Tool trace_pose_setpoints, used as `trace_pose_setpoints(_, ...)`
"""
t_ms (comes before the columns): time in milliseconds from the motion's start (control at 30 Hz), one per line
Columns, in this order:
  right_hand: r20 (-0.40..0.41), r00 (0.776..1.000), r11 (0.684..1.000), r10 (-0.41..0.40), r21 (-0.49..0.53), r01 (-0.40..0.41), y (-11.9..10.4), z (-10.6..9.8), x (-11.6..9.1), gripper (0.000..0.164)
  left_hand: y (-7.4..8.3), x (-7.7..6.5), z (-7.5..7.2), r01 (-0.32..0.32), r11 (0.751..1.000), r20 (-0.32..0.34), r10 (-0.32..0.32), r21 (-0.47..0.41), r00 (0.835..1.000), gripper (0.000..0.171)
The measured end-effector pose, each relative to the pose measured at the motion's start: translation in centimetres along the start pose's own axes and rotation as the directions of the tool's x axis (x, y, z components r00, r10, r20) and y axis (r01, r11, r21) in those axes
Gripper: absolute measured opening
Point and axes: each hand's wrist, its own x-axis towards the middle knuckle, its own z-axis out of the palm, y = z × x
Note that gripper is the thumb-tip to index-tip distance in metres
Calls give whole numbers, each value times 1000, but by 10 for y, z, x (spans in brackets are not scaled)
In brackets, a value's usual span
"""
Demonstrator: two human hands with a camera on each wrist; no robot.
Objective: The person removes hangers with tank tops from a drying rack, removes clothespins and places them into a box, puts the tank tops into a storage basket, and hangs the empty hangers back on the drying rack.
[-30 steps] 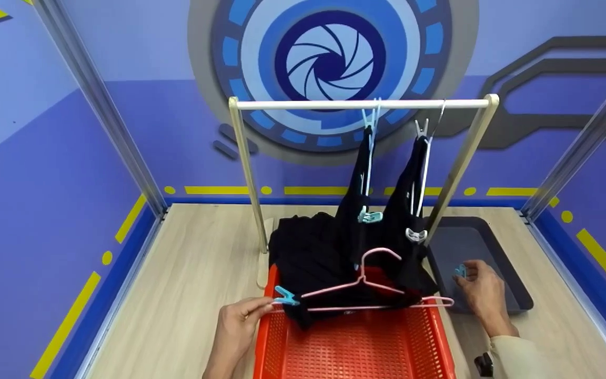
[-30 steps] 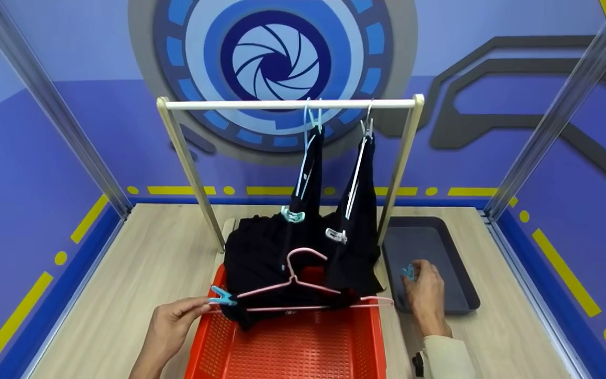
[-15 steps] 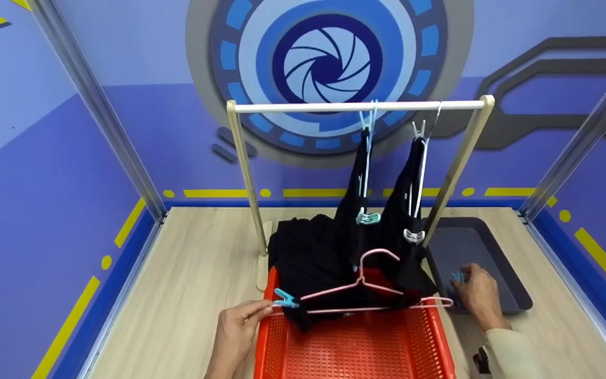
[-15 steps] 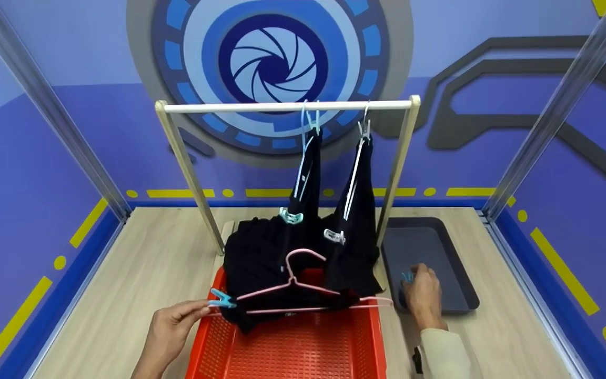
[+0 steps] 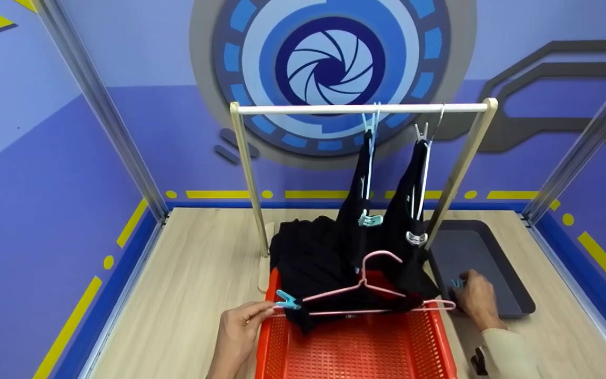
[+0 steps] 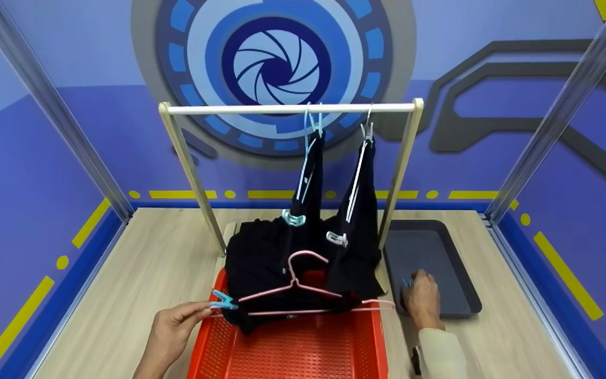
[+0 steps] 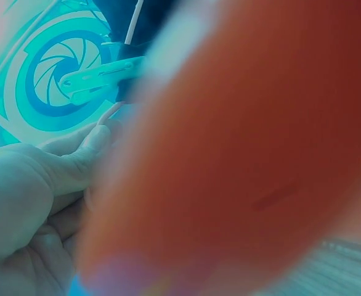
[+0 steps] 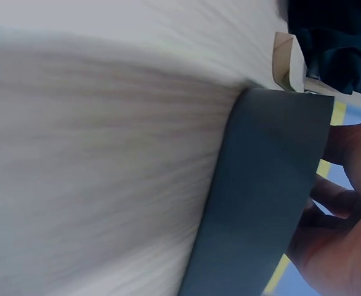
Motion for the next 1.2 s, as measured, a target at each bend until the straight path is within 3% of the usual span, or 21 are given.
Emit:
trace_pose_setpoints(500, 39, 999, 1000, 15, -22, -15, 9, 5, 3, 37, 0, -1, 0, 22, 1000, 17, -21, -17, 1000, 10)
trace_pose_setpoints(967, 2, 1000, 1000, -2, -17, 2, 11, 8, 3, 38, -1, -1, 0, -26, 1000, -13, 27, 13, 1000, 9)
trace_pose_setpoints(1200, 18, 1000, 1000, 10, -24, -10, 12, 8, 4, 39, -1, -1, 0, -12, 1000, -11, 13, 6, 1000, 10)
